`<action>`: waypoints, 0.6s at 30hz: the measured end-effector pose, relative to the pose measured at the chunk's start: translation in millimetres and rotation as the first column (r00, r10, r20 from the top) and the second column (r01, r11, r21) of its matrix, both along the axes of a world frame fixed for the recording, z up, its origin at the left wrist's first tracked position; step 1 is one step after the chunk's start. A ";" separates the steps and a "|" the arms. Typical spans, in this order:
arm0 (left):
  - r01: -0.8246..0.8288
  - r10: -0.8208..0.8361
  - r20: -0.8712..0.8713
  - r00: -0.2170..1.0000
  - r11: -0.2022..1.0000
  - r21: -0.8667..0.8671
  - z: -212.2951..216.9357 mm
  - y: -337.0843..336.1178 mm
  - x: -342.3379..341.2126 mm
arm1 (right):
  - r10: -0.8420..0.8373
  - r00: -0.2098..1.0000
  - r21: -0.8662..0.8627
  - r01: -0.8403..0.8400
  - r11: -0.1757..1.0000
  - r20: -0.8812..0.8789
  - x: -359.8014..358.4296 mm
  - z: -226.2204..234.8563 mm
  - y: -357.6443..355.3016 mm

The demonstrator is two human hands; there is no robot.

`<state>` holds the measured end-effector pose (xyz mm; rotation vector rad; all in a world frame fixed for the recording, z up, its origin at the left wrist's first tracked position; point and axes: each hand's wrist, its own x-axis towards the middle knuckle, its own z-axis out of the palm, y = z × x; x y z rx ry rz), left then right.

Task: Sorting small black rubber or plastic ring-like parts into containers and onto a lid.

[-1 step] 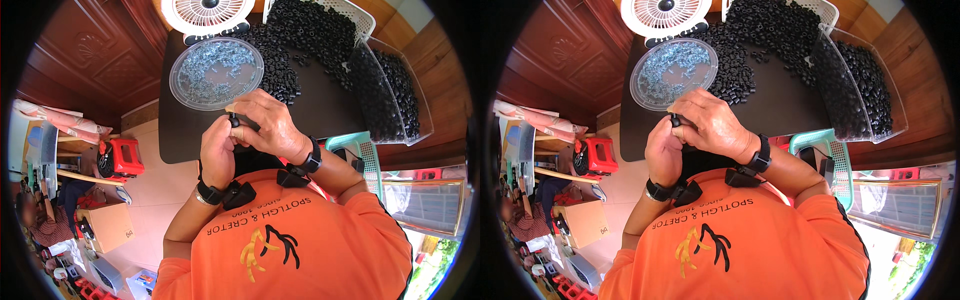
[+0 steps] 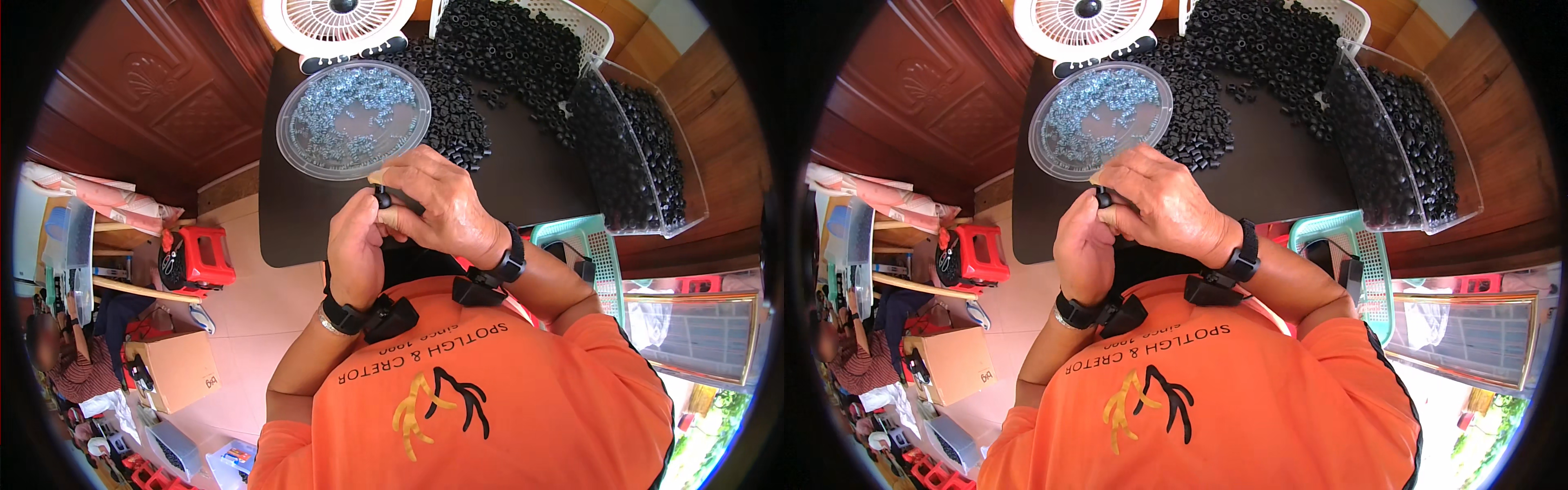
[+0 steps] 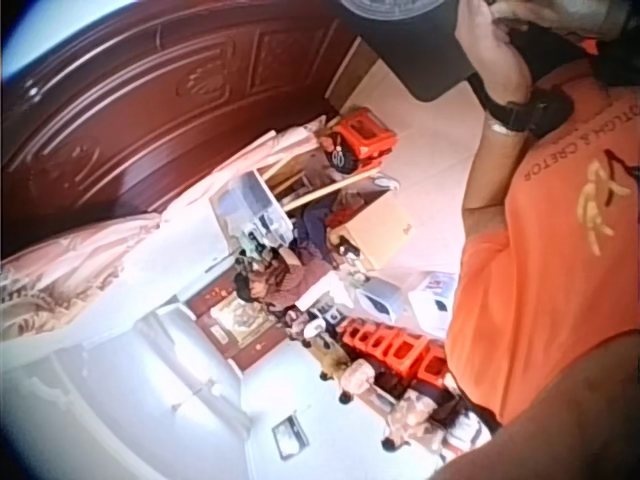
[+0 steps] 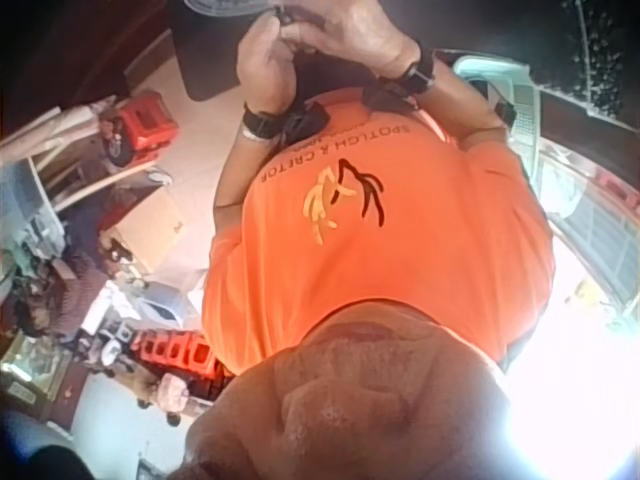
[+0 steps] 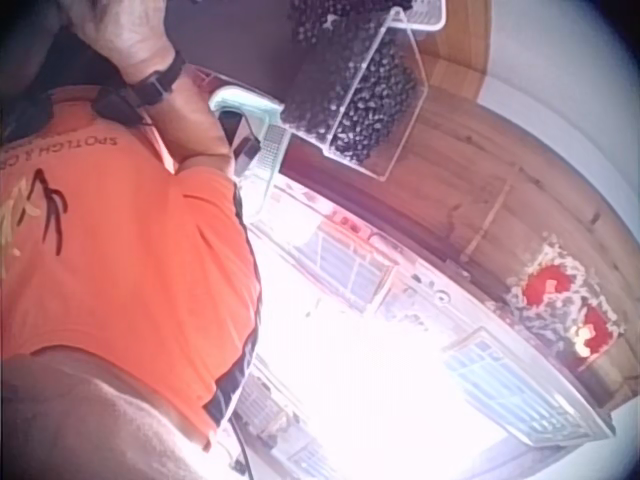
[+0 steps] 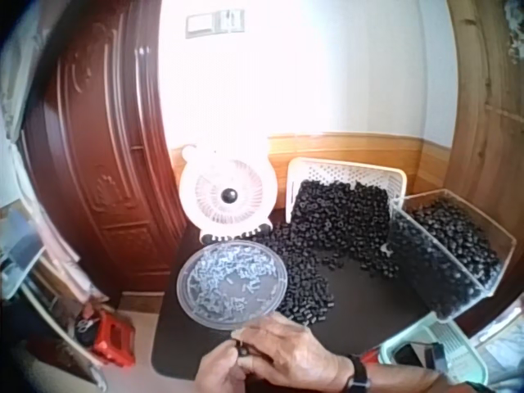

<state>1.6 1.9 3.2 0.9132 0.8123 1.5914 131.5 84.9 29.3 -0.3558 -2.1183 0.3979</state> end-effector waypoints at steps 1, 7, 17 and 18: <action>0.001 -0.001 0.000 1.000 1.000 -0.001 2.4 -0.8 1.9 | 0.003 1.000 0.012 -0.003 1.000 0.017 0.8 0.8 -0.9; -0.095 0.092 -0.067 0.993 0.995 -0.034 6.6 -5.0 7.2 | 0.031 0.999 0.052 -0.030 0.998 -0.019 -2.7 -2.6 -3.3; -0.125 0.126 -0.024 0.992 0.992 0.027 16.7 -10.0 10.3 | 0.019 0.999 0.109 -0.015 0.994 -0.029 -2.8 -3.8 -5.7; -0.125 0.126 -0.022 0.992 0.991 0.052 17.6 -10.3 10.4 | 0.023 0.999 0.108 -0.019 0.994 -0.034 -3.1 -4.1 -5.9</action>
